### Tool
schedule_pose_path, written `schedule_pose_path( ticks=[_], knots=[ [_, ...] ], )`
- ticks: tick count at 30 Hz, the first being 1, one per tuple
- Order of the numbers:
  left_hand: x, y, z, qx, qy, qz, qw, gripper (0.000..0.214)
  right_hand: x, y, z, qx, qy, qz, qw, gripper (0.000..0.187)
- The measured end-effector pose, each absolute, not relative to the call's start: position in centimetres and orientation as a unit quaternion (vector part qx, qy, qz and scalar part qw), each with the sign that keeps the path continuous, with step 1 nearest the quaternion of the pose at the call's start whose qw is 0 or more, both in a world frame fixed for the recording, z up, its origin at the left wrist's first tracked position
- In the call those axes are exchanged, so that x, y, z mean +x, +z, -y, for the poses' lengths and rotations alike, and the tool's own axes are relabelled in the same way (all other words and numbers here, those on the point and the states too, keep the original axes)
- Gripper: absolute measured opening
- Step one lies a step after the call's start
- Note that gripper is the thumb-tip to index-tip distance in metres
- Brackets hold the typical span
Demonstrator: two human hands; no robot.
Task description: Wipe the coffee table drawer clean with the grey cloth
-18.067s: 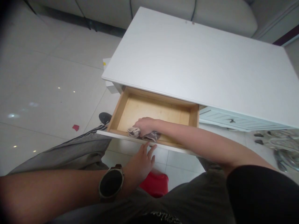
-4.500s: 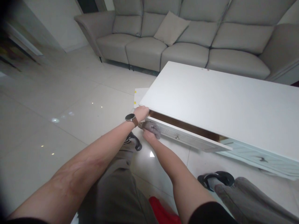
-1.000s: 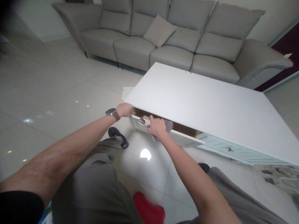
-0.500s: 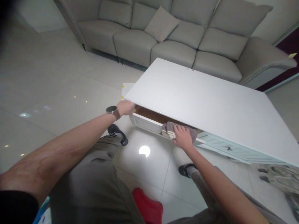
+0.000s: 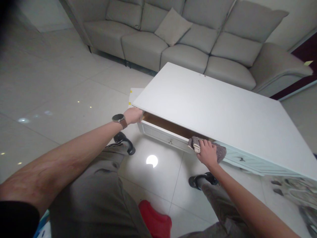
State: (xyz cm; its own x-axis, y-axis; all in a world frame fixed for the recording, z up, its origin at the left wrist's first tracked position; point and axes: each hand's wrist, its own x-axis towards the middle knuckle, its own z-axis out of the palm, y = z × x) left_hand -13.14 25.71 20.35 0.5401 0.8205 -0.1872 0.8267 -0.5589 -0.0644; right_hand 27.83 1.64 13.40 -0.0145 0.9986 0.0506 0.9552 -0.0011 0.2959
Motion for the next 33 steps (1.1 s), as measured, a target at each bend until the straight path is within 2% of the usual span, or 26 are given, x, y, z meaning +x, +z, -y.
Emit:
schedule_pose_path(
  ticks=[14, 18, 23, 27, 30, 33],
  knots=[
    [-12.9, 20.4, -25.9, 0.885, -0.14, -0.444, -0.02, 0.029, 4.3, 15.1, -12.8, 0.689, 0.043, -0.723, -0.003, 0.05],
    [-13.0, 20.2, -26.0, 0.884, -0.144, -0.443, -0.034, 0.029, 1.4, 15.5, -14.5, 0.666, 0.024, -0.745, -0.018, 0.046],
    [-12.9, 19.9, -26.1, 0.887, -0.148, -0.436, -0.039, 0.026, 4.9, 15.7, -13.0, 0.598, -0.001, -0.802, 0.007, 0.063],
    [-12.7, 20.1, -26.0, 0.882, -0.162, -0.442, -0.029, 0.024, 12.0, 14.7, -9.3, 0.618, 0.012, -0.786, 0.012, 0.078],
    [-12.6, 20.3, -26.0, 0.877, -0.166, -0.449, -0.028, 0.025, 19.1, 13.3, -5.1, 0.654, 0.04, -0.756, 0.008, 0.079],
    [-12.6, 20.3, -25.9, 0.876, -0.169, -0.451, -0.031, 0.028, 25.8, 11.9, -0.7, 0.723, 0.092, -0.684, -0.04, 0.068]
  ],
)
